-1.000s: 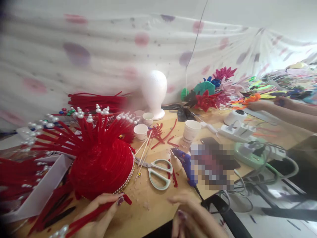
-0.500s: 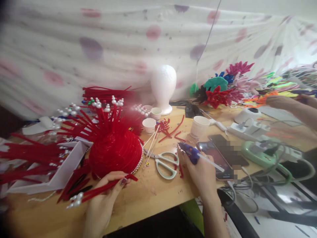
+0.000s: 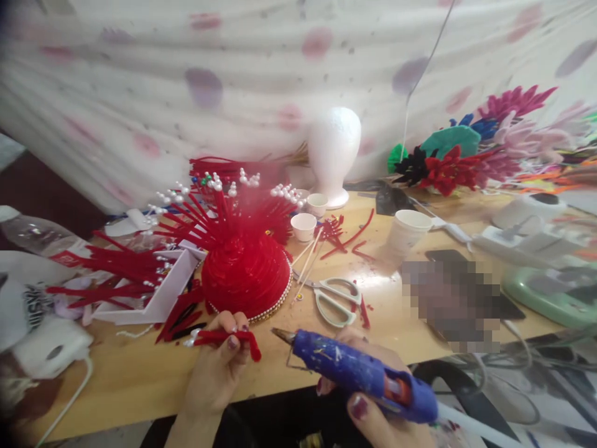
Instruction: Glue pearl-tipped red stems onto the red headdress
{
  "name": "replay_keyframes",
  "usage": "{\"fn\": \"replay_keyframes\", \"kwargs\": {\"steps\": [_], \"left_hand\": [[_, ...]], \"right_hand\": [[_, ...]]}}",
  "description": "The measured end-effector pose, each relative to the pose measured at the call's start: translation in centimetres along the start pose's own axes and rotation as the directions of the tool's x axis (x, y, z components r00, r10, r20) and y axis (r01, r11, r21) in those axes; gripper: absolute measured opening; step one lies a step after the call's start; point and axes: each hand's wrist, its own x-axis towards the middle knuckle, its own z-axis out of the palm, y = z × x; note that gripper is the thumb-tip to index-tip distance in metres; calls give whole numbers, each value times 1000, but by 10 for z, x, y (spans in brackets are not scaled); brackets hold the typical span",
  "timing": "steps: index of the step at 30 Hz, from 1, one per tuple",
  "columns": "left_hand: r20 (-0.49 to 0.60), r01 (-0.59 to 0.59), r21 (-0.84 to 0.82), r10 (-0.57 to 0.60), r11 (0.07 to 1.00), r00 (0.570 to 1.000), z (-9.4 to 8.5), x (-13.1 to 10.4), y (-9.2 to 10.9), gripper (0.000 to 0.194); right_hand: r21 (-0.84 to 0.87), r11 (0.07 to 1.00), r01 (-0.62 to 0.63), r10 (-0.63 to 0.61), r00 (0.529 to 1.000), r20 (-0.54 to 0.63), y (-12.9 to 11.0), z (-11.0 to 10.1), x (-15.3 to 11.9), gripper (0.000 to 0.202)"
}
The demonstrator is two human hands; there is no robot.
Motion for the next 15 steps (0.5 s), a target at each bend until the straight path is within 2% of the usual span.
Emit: {"fn": "replay_keyframes", "kwargs": {"steps": [3, 6, 8, 10, 11, 13, 14, 15], "left_hand": [[-22, -16, -13, 15, 1000, 1000, 2, -5, 5, 27], [29, -48, -2, 48, 999, 998, -3, -4, 5, 26], [34, -70, 18, 69, 997, 997, -9, -2, 4, 26], [-3, -105, 43, 105, 994, 994, -13, 0, 3, 25], [-14, -122, 62, 123, 991, 992, -14, 1, 3, 24], [18, -149, 106, 148, 983, 989, -14, 2, 4, 21], [45, -161, 126, 157, 979, 987, -14, 3, 5, 19], [68, -173, 140, 165, 975, 984, -13, 3, 5, 17]], "right_hand": [[108, 994, -10, -10, 982, 187, -9, 8, 12, 43], [103, 994, -41, 20, 980, 196, -5, 13, 11, 41], [50, 997, -55, 50, 993, 111, 2, 14, 6, 37], [-71, 986, -151, 145, 987, -73, 12, 10, 6, 36], [-147, 959, -244, 214, 958, -191, 16, 6, 8, 36], [-285, 842, -458, 329, 855, -401, 25, -5, 18, 40], [-346, 769, -538, 353, 807, -473, 29, -11, 25, 44], [-406, 702, -585, 362, 785, -503, 34, -17, 32, 48]]}}
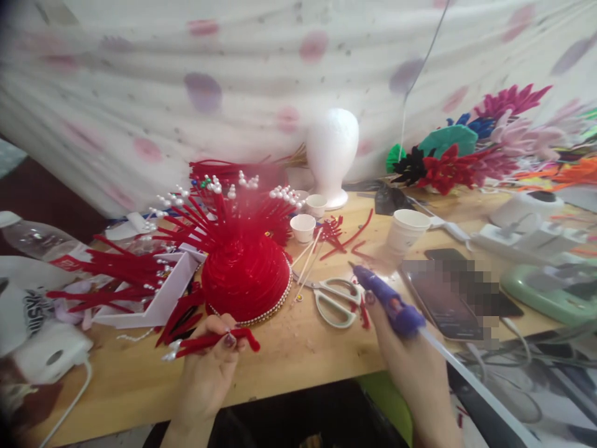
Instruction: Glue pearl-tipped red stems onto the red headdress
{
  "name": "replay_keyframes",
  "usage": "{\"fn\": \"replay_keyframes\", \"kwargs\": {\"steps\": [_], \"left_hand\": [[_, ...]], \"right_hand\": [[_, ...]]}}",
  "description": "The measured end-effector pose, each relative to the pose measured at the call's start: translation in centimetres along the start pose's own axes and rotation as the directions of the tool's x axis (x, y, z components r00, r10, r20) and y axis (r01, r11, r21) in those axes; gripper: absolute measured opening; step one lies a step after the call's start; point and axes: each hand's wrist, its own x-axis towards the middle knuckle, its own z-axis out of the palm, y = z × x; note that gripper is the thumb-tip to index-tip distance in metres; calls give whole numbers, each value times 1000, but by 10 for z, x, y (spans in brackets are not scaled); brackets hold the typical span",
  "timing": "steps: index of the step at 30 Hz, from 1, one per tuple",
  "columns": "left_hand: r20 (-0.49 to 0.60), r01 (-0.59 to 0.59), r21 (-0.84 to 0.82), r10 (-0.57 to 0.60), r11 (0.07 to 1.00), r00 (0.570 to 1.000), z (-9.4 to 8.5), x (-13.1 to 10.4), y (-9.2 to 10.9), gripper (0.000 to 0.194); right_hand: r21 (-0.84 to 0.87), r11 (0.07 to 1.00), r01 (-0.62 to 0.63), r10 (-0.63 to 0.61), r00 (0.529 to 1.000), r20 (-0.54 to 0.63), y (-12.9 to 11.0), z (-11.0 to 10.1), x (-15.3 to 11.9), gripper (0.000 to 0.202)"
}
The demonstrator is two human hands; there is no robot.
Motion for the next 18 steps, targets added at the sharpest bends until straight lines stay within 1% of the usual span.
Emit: {"fn": "replay_keyframes", "kwargs": {"steps": [1, 3, 5, 6, 7, 10, 12, 13, 14, 15, 16, 17, 18], "left_hand": [[15, -9, 11, 9, 1000, 1000, 1, 0, 0, 16], [7, -21, 29, 21, 999, 1000, 3, 1, -1, 16], [-23, -28, 78, 30, 997, 999, 5, 0, -4, 18], [-39, -32, 122, 37, 992, 999, 4, 0, -6, 19], [-55, -40, 174, 51, 984, 997, 3, 0, -9, 19], [-70, -96, 327, 126, 940, 990, -1, 0, -14, 16], [-63, -148, 402, 189, 904, 980, -2, 0, -16, 13], [-60, -170, 434, 217, 885, 974, -1, -1, -16, 13], [-53, -186, 464, 237, 866, 970, 1, -2, -15, 13], [-44, -198, 492, 251, 848, 967, 4, -3, -14, 12], [-38, -206, 518, 262, 830, 964, 7, -5, -12, 12], [-32, -211, 542, 270, 814, 962, 11, -7, -11, 12], [-28, -214, 564, 277, 797, 960, 15, -9, -9, 11]], "right_hand": [[-77, 997, -7, 5, 1000, -25, 2, 0, 10, 52], [-192, 981, 14, -11, 1000, 18, 7, 2, 25, 55], [-242, 970, 30, -15, 998, 67, 15, 5, 32, 55], [-253, 967, 37, -21, 998, 65, 20, 6, 32, 54], [-261, 964, 46, -37, 999, 38, 25, 6, 30, 54], [-300, 953, 46, -85, 989, -120, 34, -2, 12, 52], [-287, 958, 18, -75, 979, -190, 31, -10, -6, 50], [-253, 967, 18, -67, 980, -187, 26, -14, -16, 48], [-212, 976, 44, -89, 974, -208, 19, -17, -26, 44], [-169, 980, 108, -142, 968, -205, 11, -18, -36, 39], [-117, 970, 211, -230, 955, -186, 1, -18, -44, 33], [-58, 935, 351, -356, 923, -148, -10, -16, -51, 28], [10, 875, 484, -482, 873, -72, -20, -12, -56, 24]]}}
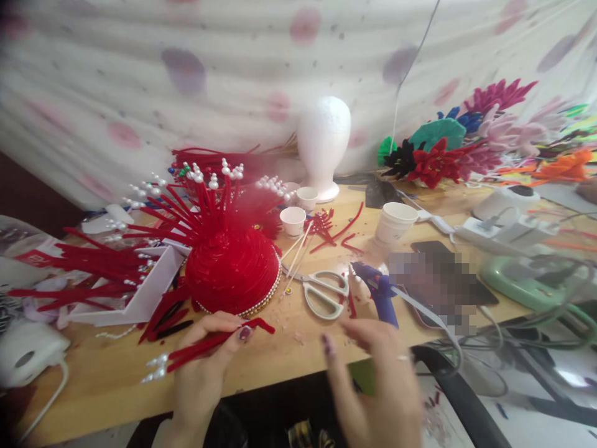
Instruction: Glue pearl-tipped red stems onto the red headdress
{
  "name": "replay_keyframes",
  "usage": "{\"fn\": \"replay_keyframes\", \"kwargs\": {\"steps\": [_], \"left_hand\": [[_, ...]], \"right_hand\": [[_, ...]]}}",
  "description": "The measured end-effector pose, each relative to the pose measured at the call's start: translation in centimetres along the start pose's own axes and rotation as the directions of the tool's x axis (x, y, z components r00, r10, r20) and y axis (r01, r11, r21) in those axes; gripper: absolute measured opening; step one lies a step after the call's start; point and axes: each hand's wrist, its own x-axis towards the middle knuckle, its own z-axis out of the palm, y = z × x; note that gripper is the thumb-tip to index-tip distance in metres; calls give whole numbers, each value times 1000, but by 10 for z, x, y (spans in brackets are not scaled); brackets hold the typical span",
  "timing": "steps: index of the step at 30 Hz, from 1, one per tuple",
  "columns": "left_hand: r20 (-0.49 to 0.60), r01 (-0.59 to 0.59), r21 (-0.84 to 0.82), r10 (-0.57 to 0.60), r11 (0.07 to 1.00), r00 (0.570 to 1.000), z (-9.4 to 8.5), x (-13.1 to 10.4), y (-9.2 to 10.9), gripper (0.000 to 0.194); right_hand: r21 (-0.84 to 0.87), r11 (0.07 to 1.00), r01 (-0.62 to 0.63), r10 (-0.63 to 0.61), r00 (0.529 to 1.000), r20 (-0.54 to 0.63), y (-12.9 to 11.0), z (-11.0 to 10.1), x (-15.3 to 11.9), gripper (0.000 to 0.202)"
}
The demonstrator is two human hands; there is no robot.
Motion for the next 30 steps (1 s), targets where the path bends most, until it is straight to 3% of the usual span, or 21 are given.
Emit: {"fn": "replay_keyframes", "kwargs": {"steps": [1, 3, 10, 16, 24, 26, 30], "left_hand": [[0, -8, 26, 8, 1000, 1000, 2, -2, 4, 11], [19, -31, 65, 30, 997, 999, 3, -4, 9, 11], [128, -104, 86, 93, 991, 987, -3, -7, 7, 9], [130, -153, 110, 138, 982, 982, -1, -9, 7, 12], [-3, -197, 111, 199, 974, 980, 13, -17, 4, 16], [-23, -172, 113, 175, 979, 984, 14, -15, 3, 15], [-25, -89, 81, 91, 993, 996, 13, -11, 3, 11]], "right_hand": [[75, 990, 117, -122, 991, 59, -10, 5, 1, 22], [198, 952, 235, -266, 953, 145, -23, 17, 3, 18], [298, 909, 292, -356, 915, 189, -24, 38, 4, 15], [353, 920, 168, -252, 945, 207, -30, 40, 3, 9], [335, 941, -54, -17, 978, 206, -36, 45, -2, 27], [338, 940, -53, -21, 977, 211, -33, 46, -1, 23], [366, 929, 62, -148, 966, 212, -27, 50, 0, 14]]}}
